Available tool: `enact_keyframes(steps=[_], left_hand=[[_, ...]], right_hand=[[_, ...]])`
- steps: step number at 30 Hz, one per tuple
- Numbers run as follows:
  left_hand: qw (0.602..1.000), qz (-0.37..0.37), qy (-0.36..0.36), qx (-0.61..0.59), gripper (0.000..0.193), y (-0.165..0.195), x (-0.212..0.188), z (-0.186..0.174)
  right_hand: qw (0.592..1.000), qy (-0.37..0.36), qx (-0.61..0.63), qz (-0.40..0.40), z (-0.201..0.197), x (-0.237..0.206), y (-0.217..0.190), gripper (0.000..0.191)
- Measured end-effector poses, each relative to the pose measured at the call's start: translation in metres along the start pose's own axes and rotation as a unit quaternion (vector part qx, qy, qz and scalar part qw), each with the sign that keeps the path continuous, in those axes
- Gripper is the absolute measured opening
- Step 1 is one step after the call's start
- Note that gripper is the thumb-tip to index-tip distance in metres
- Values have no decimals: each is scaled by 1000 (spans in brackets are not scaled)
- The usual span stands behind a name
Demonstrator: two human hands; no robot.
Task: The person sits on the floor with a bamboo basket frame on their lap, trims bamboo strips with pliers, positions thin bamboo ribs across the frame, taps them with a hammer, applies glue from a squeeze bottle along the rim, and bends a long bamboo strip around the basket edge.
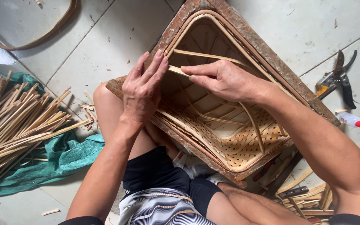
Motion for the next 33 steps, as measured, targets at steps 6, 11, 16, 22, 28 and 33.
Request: enact_keyframes(steps=[6, 11, 16, 22, 28, 33], left_hand=[[997, -30, 58, -44, 58, -3, 1, -10], [971, -222, -22, -89, 90, -25, -10, 4], [980, -185, -71, 21, 76, -14, -20, 5], [994, -105, -25, 25, 70, -11, -26, 1], [987, -159, -21, 11, 75, -12, -37, 12], [998, -54, 17, 23, 77, 61, -36, -21]], right_hand=[[958, 117, -260, 18, -2, -20, 2, 42], [849, 430, -265, -152, -15, -211, -16, 34], [791, 599, 76, 98, 69, -329, 102, 47], [790, 515, 323, 85, 147, -313, 160, 71], [775, 546, 318, 19, 83, -310, 167, 74], [819, 507, 265, 42, 52, -308, 171, 79]])
Point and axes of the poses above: each hand's wrist, its own x-axis towards the middle knuckle, its own z-axis out of the palm, y = z × x, the point moved 8 cm from there along x, towards the middle knuckle, and after that the axes turned 2 degrees about y, right-handed, at the moved point
